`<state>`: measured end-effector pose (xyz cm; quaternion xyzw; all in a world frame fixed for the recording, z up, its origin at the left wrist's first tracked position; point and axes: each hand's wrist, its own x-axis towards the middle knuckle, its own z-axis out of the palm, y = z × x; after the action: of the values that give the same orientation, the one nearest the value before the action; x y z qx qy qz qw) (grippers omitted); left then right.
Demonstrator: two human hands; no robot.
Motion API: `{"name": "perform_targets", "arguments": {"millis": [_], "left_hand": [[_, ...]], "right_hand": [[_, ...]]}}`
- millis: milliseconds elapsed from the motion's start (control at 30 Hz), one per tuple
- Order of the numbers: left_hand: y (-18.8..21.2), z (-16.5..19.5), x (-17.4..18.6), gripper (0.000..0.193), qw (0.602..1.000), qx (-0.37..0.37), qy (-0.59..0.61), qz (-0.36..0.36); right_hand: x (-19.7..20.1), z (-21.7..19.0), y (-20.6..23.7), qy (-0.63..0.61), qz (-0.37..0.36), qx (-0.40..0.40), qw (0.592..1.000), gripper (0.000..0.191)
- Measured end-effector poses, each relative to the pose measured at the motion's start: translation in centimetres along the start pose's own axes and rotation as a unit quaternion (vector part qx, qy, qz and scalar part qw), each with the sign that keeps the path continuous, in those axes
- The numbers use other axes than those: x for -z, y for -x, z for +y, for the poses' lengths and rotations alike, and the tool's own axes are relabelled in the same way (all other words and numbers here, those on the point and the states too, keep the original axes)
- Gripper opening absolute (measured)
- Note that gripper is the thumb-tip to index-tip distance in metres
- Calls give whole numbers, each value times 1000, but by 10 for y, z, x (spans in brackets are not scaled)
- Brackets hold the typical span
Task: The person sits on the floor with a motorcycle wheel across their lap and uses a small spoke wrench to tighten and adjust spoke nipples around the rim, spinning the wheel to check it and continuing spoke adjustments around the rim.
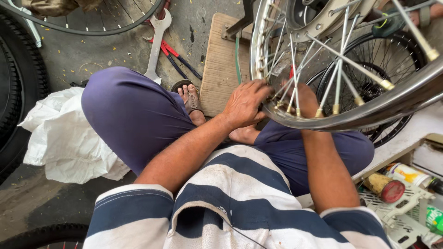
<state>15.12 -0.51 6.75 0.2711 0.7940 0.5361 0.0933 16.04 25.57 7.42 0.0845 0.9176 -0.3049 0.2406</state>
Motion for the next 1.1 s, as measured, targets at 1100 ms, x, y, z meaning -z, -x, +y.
{"name": "perform_targets", "arguments": {"millis": [1100], "left_hand": [[8,-8,-9,27,986,-93,-131,34]], "right_hand": [[44,-103,77,164,168,330,914,16]]}}
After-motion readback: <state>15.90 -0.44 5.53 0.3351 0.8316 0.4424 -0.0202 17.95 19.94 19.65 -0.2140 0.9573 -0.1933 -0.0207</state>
